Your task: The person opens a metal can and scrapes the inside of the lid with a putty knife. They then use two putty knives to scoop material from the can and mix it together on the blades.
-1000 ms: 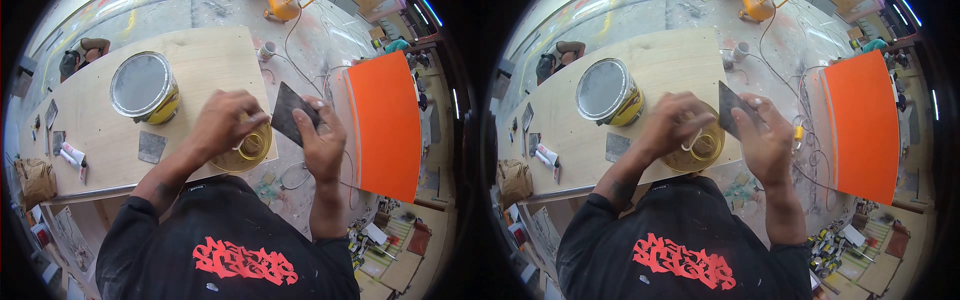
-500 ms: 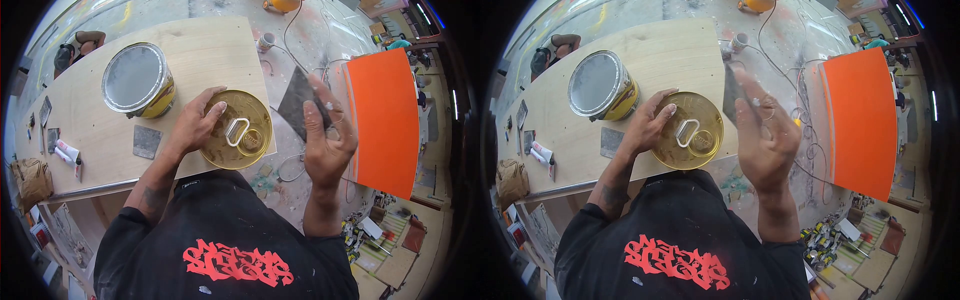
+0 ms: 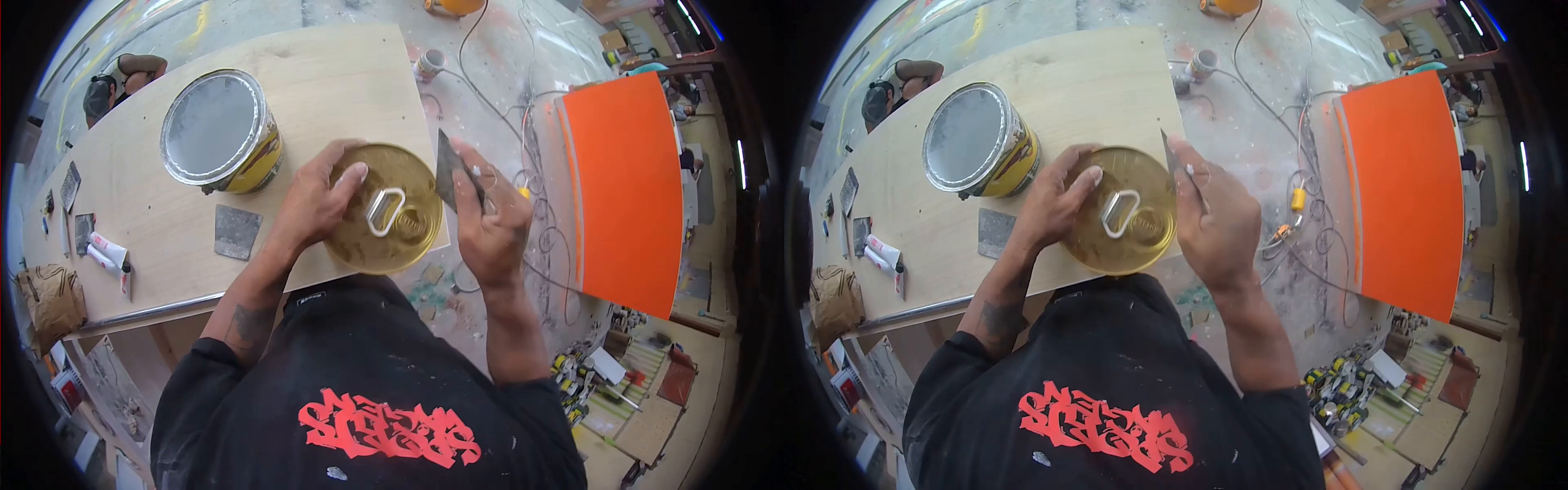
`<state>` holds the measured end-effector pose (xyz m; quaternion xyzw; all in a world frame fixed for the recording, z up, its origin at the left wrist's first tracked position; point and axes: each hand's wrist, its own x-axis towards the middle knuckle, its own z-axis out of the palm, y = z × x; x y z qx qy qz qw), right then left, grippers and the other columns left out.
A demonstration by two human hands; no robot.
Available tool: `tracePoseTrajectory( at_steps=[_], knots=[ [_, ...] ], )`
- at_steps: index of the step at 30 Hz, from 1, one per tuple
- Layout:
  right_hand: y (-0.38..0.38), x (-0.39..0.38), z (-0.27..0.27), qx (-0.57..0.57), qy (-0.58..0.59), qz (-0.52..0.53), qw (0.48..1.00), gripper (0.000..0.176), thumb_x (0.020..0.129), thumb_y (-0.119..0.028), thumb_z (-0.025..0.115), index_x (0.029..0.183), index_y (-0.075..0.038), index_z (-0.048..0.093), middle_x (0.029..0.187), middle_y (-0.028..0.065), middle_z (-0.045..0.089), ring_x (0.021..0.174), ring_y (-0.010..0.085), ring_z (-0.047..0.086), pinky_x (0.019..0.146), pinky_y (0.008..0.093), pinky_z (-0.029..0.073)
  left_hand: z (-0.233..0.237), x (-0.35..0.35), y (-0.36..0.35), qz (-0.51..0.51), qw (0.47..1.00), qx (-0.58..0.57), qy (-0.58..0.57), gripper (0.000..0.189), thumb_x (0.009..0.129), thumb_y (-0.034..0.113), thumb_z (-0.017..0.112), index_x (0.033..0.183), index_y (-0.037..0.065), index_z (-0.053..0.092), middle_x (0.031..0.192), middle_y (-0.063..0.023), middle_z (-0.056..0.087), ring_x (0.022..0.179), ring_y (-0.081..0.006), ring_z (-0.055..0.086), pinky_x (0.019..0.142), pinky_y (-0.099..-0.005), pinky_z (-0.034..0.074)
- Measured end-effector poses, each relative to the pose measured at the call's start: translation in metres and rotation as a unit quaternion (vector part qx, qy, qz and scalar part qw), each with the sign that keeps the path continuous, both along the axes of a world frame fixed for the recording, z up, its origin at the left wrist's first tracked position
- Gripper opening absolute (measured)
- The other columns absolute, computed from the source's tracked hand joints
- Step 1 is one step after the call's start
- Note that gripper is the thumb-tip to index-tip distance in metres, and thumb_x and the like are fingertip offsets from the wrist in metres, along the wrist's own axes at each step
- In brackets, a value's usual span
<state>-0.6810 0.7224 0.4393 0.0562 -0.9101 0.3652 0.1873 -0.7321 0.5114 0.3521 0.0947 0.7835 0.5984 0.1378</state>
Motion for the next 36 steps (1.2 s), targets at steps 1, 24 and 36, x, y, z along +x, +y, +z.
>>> tracePoseTrajectory(
  at_steps=[1,24,36],
  knots=[
    [-0.001,-0.003,0.002,0.007,0.0,-0.001,1.0,0.033,0.091,0.006,0.064,0.124,0.002,0.07,0.108,0.0187,0.075,0.094,0.0261,0.075,0.081,0.0332,0.057,-0.001,-0.003,-0.001,0.008,1.0,-0.01,0.006,0.035,0.104,0.021,0.061,0.134,0.003,0.06,0.119,-0.0168,0.071,0.109,-0.0235,0.067,0.096,-0.0352,0.051],
    [-0.003,-0.007,-0.004,0.016,0.049,0.003,0.999,0.031,0.092,0.004,0.067,0.122,0.002,0.071,0.111,0.0186,0.075,0.097,0.0299,0.074,0.084,0.0352,0.057,0.002,0.001,0.0,0.025,0.999,0.019,0.006,0.034,0.1,0.02,0.063,0.13,0.003,0.062,0.113,-0.0233,0.071,0.106,-0.0333,0.07,0.093,-0.0393,0.053],
    [-0.004,0.004,0.021,-0.07,0.05,-0.018,0.996,0.029,0.096,-0.001,0.065,0.124,0.003,0.069,0.115,0.0183,0.075,0.104,0.0255,0.072,0.091,0.0352,0.056,0.0,0.002,-0.001,0.032,0.999,0.028,0.019,0.036,0.1,0.02,0.064,0.129,0.0,0.061,0.112,-0.0245,0.071,0.105,-0.0356,0.07,0.093,-0.0408,0.053]
  ],
)
